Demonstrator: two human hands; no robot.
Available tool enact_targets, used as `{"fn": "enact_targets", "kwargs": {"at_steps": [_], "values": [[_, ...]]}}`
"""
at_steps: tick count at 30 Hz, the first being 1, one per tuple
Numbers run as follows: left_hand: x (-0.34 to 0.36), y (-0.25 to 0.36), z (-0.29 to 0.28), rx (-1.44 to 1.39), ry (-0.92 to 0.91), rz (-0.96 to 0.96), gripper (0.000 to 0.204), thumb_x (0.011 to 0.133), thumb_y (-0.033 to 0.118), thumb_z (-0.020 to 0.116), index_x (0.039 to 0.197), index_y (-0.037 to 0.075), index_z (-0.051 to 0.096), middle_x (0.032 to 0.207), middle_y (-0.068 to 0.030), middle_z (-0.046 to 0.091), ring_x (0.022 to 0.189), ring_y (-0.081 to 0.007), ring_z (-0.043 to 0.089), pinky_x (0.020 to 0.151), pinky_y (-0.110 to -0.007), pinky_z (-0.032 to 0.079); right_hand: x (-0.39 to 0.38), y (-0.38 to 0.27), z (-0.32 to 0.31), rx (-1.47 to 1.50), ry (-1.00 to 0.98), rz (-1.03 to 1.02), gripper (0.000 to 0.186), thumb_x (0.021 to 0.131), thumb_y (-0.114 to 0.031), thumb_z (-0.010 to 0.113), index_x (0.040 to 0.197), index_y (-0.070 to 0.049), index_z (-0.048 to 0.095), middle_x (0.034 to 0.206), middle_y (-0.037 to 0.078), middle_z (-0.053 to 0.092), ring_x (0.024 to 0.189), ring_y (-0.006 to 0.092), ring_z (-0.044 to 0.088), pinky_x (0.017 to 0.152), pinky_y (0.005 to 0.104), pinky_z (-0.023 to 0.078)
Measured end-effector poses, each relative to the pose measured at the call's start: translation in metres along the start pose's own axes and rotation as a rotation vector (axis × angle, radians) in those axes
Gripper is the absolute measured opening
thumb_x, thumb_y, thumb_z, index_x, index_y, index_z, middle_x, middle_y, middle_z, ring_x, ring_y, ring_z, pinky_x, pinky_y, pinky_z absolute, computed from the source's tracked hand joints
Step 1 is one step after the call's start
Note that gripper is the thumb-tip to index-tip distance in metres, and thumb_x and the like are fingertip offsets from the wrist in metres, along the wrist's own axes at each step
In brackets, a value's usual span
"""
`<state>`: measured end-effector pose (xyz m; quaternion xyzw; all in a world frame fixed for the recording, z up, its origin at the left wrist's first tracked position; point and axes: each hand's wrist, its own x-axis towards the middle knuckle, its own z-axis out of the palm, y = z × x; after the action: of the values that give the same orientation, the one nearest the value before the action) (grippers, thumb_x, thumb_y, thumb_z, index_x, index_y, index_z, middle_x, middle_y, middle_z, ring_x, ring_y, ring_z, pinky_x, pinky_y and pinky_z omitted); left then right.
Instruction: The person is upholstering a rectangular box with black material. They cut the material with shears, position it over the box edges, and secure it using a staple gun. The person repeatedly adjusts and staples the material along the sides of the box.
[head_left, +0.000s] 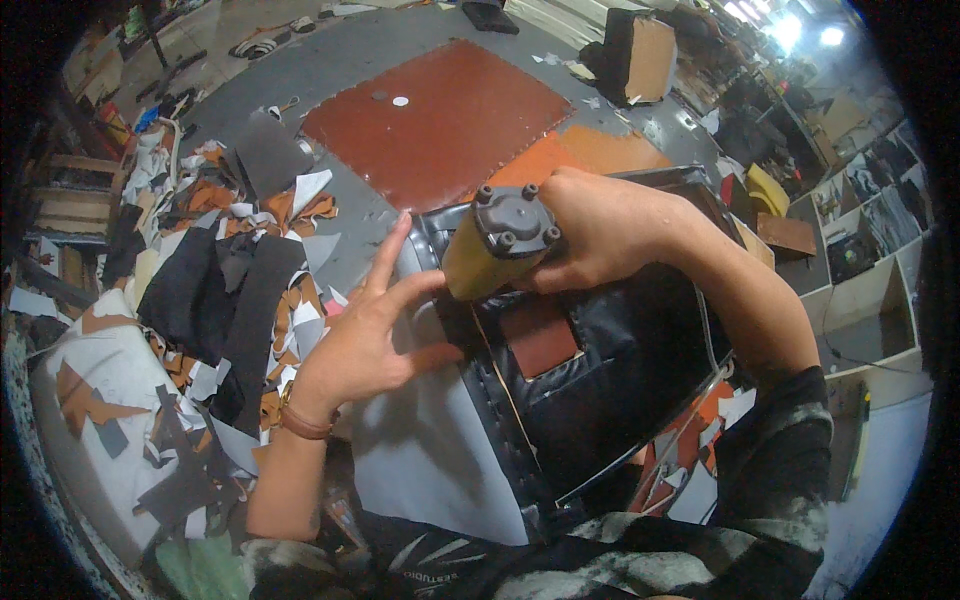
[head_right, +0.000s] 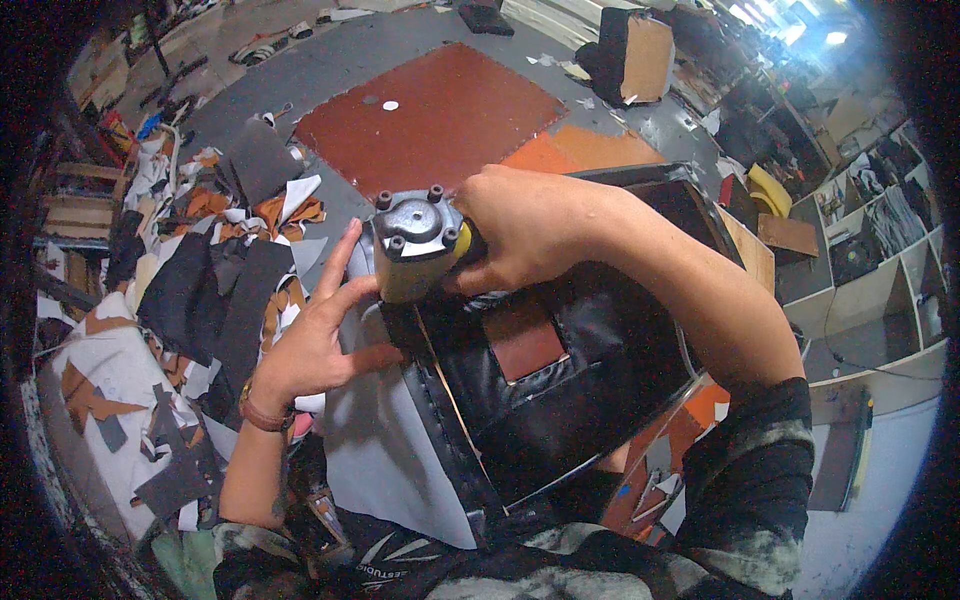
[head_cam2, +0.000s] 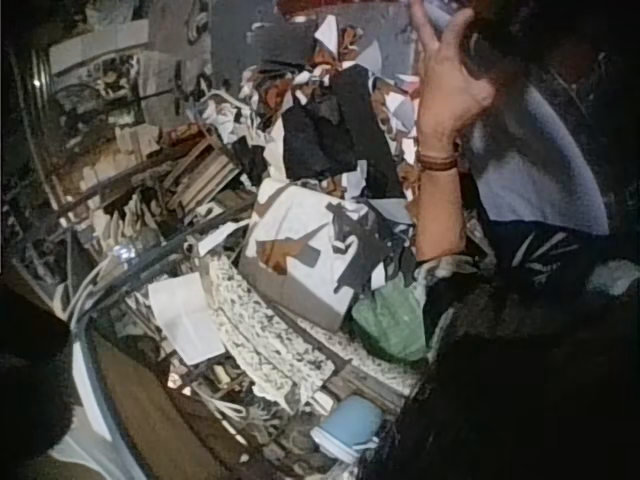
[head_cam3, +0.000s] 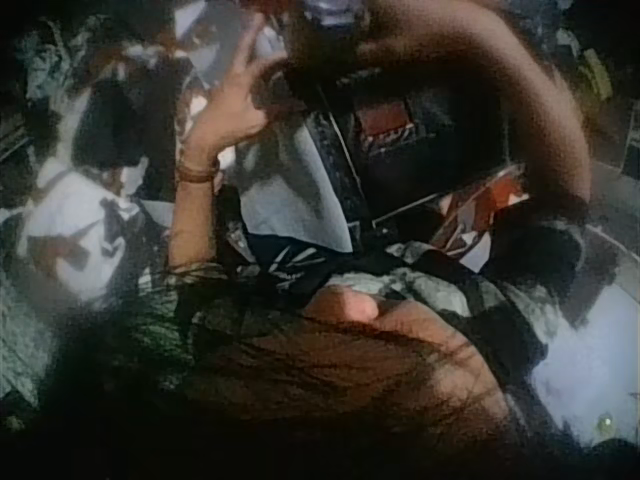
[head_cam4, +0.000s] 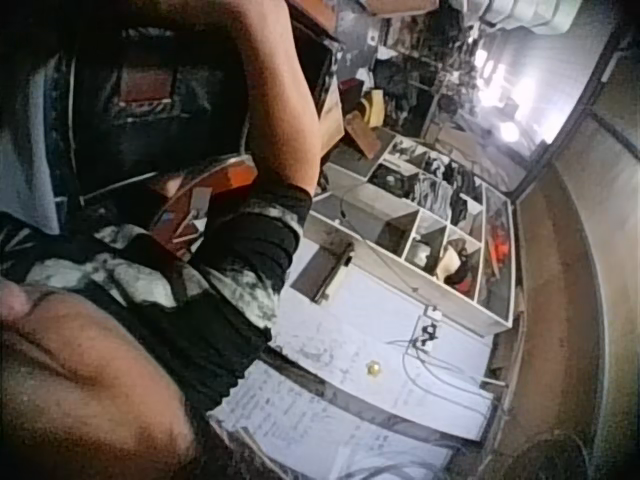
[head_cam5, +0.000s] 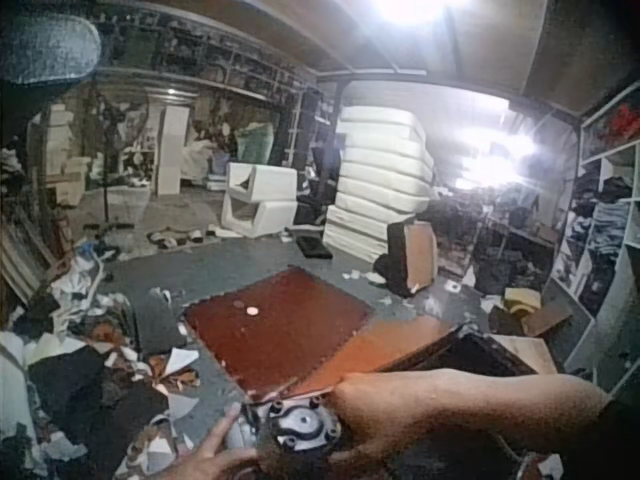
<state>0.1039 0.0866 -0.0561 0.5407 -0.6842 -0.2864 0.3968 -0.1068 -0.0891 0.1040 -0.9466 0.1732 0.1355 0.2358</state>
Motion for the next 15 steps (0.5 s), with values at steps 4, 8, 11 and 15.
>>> {"fn": "enact_targets", "kwargs": {"at_steps": [4, 8, 11, 15], "values": [[-0.004, -0.006, 0.002, -0.079, -0.012, 0.023, 0.065, 0.076, 0.030, 0.097, 0.135, 0.019, 0.072, 0.180, -0.0215, 0.007, 0.162, -0.0444, 0.024, 0.127, -0.050, 0.032, -0.007, -0.002, -0.002, 0.011, -0.002, -0.005, 0.037, 0.083, -0.028, 0.083, 0.096, 0.005, 0.075, 0.087, 0.026, 0.075, 0.083, 0.0417, 0.075, 0.078, 0.0469, 0.059], [-0.006, -0.007, 0.003, -0.094, -0.017, 0.038, 0.055, 0.077, 0.029, 0.096, 0.127, 0.018, 0.077, 0.180, -0.0216, 0.004, 0.164, -0.0437, 0.020, 0.129, -0.050, 0.029, -0.017, -0.004, 0.003, 0.072, 0.016, -0.033, 0.035, 0.083, -0.028, 0.082, 0.092, 0.005, 0.074, 0.082, 0.025, 0.074, 0.077, 0.0401, 0.074, 0.072, 0.0461, 0.057], [-0.008, -0.009, 0.004, -0.114, -0.020, 0.025, 0.050, 0.078, 0.028, 0.095, 0.124, 0.018, 0.079, 0.181, -0.0216, 0.003, 0.164, -0.0430, 0.019, 0.129, -0.050, 0.030, -0.021, -0.012, -0.001, 0.012, -0.053, 0.022, 0.035, 0.083, -0.028, 0.082, 0.091, 0.005, 0.074, 0.080, 0.024, 0.073, 0.075, 0.0389, 0.073, 0.070, 0.0457, 0.056], [-0.006, -0.008, 0.004, -0.101, -0.024, 0.041, 0.048, 0.078, 0.027, 0.095, 0.123, 0.018, 0.080, 0.181, -0.0219, 0.003, 0.164, -0.0428, 0.020, 0.129, -0.049, 0.030, -0.023, -0.011, 0.000, 0.031, -0.040, 0.005, 0.034, 0.083, -0.028, 0.081, 0.091, 0.005, 0.073, 0.082, 0.024, 0.073, 0.077, 0.0384, 0.073, 0.071, 0.0456, 0.056]]}}
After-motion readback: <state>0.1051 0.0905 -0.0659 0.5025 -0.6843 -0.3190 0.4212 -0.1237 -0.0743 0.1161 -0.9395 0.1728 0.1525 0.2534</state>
